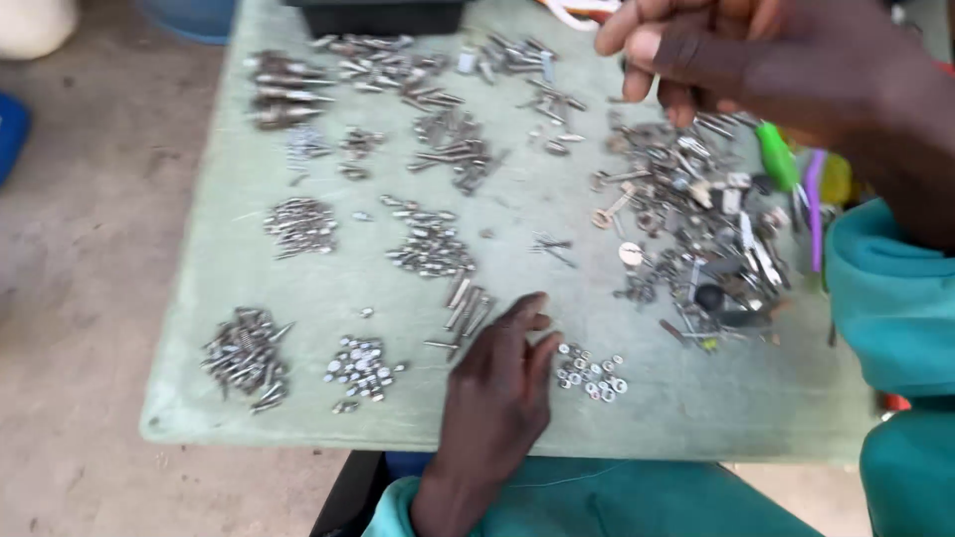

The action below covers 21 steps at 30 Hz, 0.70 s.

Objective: Sorting various screws, nuts, and bolts from a mixed pile into organized groups on a table.

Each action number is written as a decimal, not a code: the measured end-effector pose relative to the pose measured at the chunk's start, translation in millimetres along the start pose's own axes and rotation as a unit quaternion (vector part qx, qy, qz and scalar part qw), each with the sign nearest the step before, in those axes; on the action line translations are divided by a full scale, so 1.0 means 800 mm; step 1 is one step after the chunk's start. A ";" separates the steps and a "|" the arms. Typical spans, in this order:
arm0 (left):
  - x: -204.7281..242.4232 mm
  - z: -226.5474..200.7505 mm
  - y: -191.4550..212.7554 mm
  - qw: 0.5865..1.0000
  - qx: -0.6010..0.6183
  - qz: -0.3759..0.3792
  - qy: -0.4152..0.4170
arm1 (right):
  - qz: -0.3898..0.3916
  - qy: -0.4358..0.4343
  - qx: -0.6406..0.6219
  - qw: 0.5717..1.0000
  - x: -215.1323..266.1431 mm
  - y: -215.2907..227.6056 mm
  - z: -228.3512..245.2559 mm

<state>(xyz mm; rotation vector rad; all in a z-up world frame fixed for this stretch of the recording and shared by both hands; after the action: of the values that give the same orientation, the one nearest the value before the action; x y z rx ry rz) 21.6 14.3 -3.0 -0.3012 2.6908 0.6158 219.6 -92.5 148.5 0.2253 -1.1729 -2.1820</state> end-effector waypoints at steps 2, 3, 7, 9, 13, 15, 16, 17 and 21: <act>0.002 -0.003 -0.004 1.000 0.010 0.014 0.007 | -0.023 -0.024 0.034 0.999 0.041 0.020 -0.023; 0.001 -0.001 -0.001 1.000 0.008 0.009 0.020 | -0.034 -0.030 0.070 0.996 0.058 0.030 -0.029; -0.002 -0.003 -0.004 0.999 -0.004 0.027 0.024 | -0.076 -0.084 0.047 0.992 0.119 0.026 -0.070; -0.001 -0.001 -0.005 0.999 -0.011 0.033 0.030 | 0.004 0.011 0.078 0.997 0.138 -0.007 -0.111; -0.008 -0.001 -0.006 0.997 -0.013 0.048 0.063 | 0.020 0.100 0.007 0.995 0.154 -0.067 -0.117; -0.009 0.002 -0.009 0.993 -0.032 0.074 0.086 | 0.017 0.157 0.054 0.986 0.159 -0.090 -0.114; -0.011 -0.003 -0.007 0.992 -0.038 0.075 0.089 | 0.017 0.160 0.047 0.986 0.158 -0.098 -0.120; -0.012 -0.006 -0.006 0.991 -0.036 0.082 0.096 | 0.002 0.176 0.087 0.981 0.158 -0.105 -0.122; -0.022 -0.018 0.005 0.991 -0.036 0.056 0.120 | -0.044 0.199 0.142 0.969 0.160 -0.107 -0.131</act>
<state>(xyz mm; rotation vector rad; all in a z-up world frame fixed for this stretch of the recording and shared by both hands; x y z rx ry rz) 32.3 13.7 17.4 -0.2588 2.9367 0.7543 125.7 -208.7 37.0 0.8123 -1.2500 -1.9114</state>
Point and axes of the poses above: each hand's wrist, its own x-axis away from the middle knuckle, its own y-axis out of the back of the hand, z = x × y, the point moved 7 cm from there along -x, towards the middle knuckle, and after that the axes turned 1 degree about -x, right-handed, at the moved point
